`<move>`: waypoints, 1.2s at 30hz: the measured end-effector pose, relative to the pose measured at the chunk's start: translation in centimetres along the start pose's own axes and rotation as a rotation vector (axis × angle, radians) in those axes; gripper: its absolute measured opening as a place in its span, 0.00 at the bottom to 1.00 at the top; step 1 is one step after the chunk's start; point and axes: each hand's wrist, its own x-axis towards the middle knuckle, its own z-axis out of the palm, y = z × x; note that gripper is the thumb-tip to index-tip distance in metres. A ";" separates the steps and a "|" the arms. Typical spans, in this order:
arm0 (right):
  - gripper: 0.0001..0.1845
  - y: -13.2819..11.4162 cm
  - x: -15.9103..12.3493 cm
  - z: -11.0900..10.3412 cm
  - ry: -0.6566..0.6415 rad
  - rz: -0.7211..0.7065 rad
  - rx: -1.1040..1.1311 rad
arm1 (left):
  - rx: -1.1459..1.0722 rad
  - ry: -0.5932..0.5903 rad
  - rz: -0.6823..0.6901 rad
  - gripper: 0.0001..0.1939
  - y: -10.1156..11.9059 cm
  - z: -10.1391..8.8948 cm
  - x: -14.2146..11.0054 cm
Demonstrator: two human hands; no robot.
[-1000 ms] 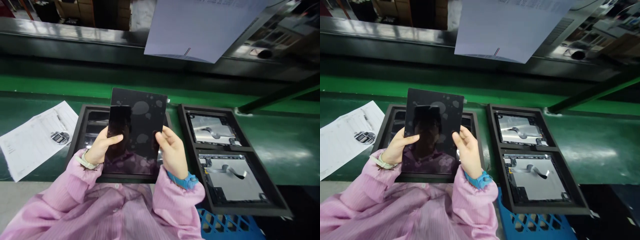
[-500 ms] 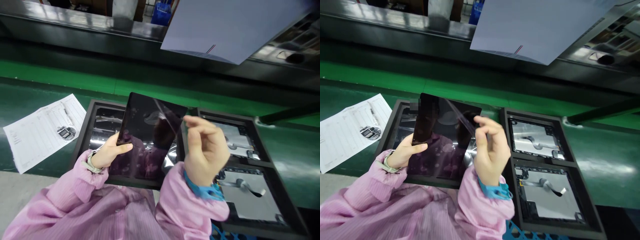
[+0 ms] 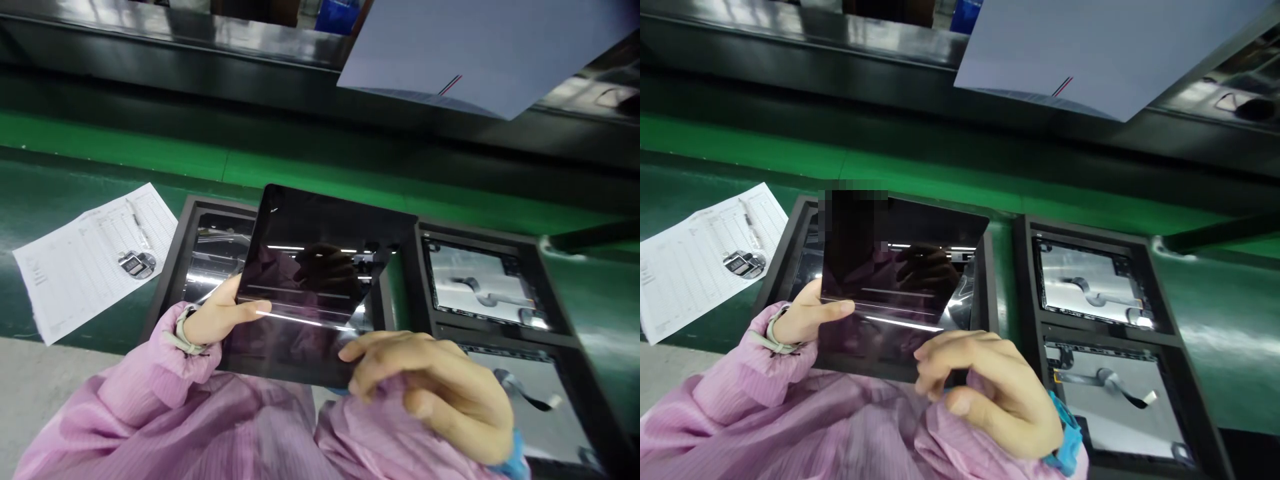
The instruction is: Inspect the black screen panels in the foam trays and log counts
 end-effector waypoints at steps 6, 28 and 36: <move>0.11 -0.9 2.0 2.5 0.486 0.003 -0.772 | 0.002 0.007 0.017 0.20 -0.1 -0.5 -0.3; 0.18 -2.0 7.5 7.7 0.474 0.046 -1.076 | 0.076 -0.096 0.095 0.16 0.8 0.1 -0.4; 0.12 -1.9 8.1 8.0 0.441 -0.052 -1.217 | 0.232 -0.192 0.235 0.17 0.8 -0.3 -0.2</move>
